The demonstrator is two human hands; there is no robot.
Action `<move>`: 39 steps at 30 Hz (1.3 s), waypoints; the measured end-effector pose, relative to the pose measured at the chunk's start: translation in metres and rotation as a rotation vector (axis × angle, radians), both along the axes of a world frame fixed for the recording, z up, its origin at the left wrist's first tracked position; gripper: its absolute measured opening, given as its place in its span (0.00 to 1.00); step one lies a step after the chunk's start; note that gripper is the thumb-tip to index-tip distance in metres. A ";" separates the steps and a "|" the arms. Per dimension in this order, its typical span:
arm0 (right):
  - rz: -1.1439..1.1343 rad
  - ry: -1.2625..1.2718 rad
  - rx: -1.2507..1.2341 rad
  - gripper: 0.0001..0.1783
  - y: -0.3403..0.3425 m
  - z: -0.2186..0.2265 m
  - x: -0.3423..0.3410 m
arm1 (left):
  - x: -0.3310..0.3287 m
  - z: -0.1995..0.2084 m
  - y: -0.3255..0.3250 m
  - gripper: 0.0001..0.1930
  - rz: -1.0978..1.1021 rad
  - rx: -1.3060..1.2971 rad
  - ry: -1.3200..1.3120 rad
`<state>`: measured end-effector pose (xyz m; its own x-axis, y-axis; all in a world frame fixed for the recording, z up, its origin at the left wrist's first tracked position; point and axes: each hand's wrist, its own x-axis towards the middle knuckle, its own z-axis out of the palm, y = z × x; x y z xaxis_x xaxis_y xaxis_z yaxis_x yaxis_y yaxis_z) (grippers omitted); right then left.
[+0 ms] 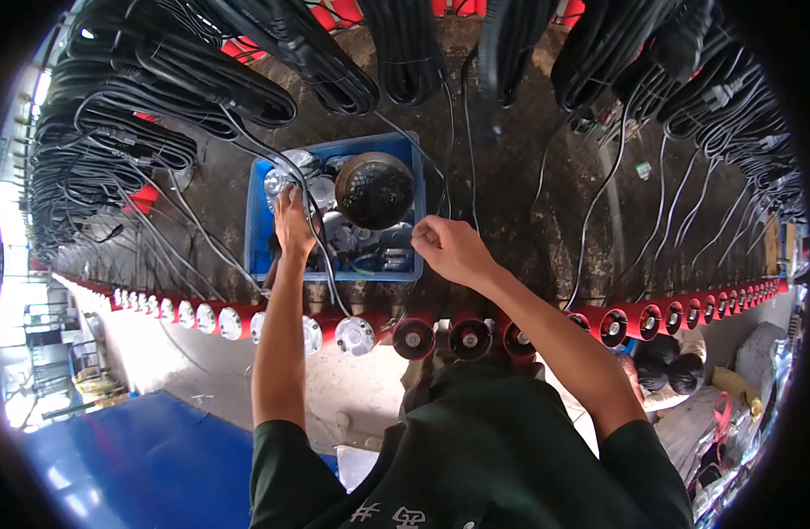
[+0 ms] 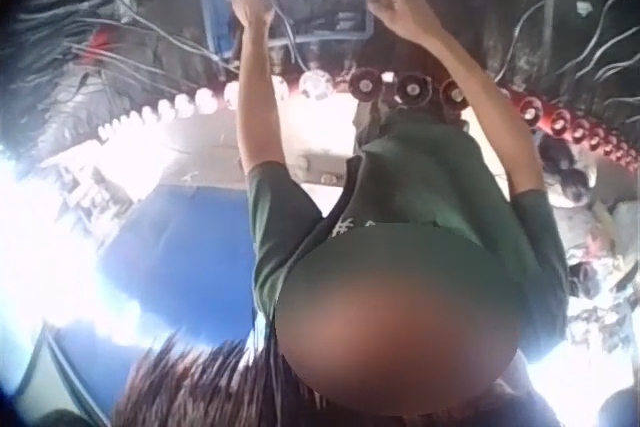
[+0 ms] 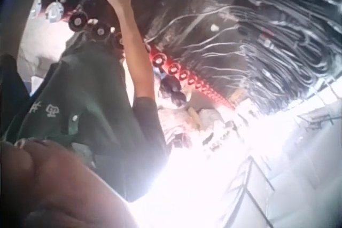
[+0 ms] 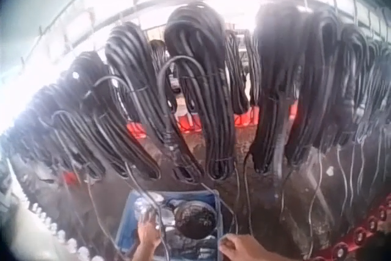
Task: The person assembles electronic components by taking circular parts from a blue bin, fitting them onto red cylindrical units on a production line, and securing them with a hammer and a handheld press tool.
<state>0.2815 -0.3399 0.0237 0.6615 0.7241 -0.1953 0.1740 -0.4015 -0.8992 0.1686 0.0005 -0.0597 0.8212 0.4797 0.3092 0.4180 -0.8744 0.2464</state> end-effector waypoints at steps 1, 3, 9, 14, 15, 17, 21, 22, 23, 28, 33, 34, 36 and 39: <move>0.004 -0.091 -0.028 0.12 0.010 0.003 0.003 | 0.004 0.001 0.001 0.32 -0.060 0.015 0.070; 0.011 -0.241 -0.031 0.11 0.031 -0.003 0.010 | 0.015 0.000 0.003 0.34 -0.140 0.175 0.115; 0.108 -0.908 -0.153 0.11 0.097 -0.026 0.032 | 0.033 -0.004 0.012 0.10 -0.120 0.260 0.193; 0.301 -1.130 -0.450 0.13 0.112 -0.030 0.067 | 0.018 0.015 0.011 0.25 0.086 0.104 0.188; 0.345 -1.132 -0.438 0.12 0.107 -0.032 0.073 | 0.005 0.033 0.004 0.29 0.123 0.031 0.097; 0.400 -1.092 -0.416 0.10 0.103 -0.027 0.075 | -0.043 0.072 -0.012 0.29 0.194 -0.126 -0.154; 0.271 -1.009 -0.240 0.10 0.098 -0.014 0.066 | -0.121 0.066 -0.041 0.40 -0.216 -0.110 0.099; 0.241 -0.974 -0.173 0.11 0.097 -0.007 0.063 | -0.132 0.065 -0.044 0.44 -0.264 -0.091 0.163; 0.145 -0.955 0.050 0.10 0.087 -0.009 0.055 | -0.146 0.068 -0.041 0.48 -0.235 -0.100 0.227; 0.038 -0.210 0.203 0.08 0.017 0.063 0.021 | -0.144 0.137 -0.133 0.42 -0.092 -1.383 -0.836; 0.340 0.261 0.374 0.10 -0.015 0.097 -0.020 | -0.117 0.148 -0.237 0.44 -0.105 -2.170 -1.035; 0.380 0.280 0.431 0.10 -0.015 0.092 -0.028 | -0.114 0.144 -0.251 0.47 -0.230 -2.313 -1.122; 0.410 0.055 0.447 0.09 -0.013 0.094 -0.038 | -0.108 0.151 -0.274 0.46 -0.082 -1.983 -0.859; 0.450 -0.324 0.528 0.07 -0.014 0.091 -0.038 | -0.105 0.168 -0.298 0.41 -0.078 -2.177 -1.023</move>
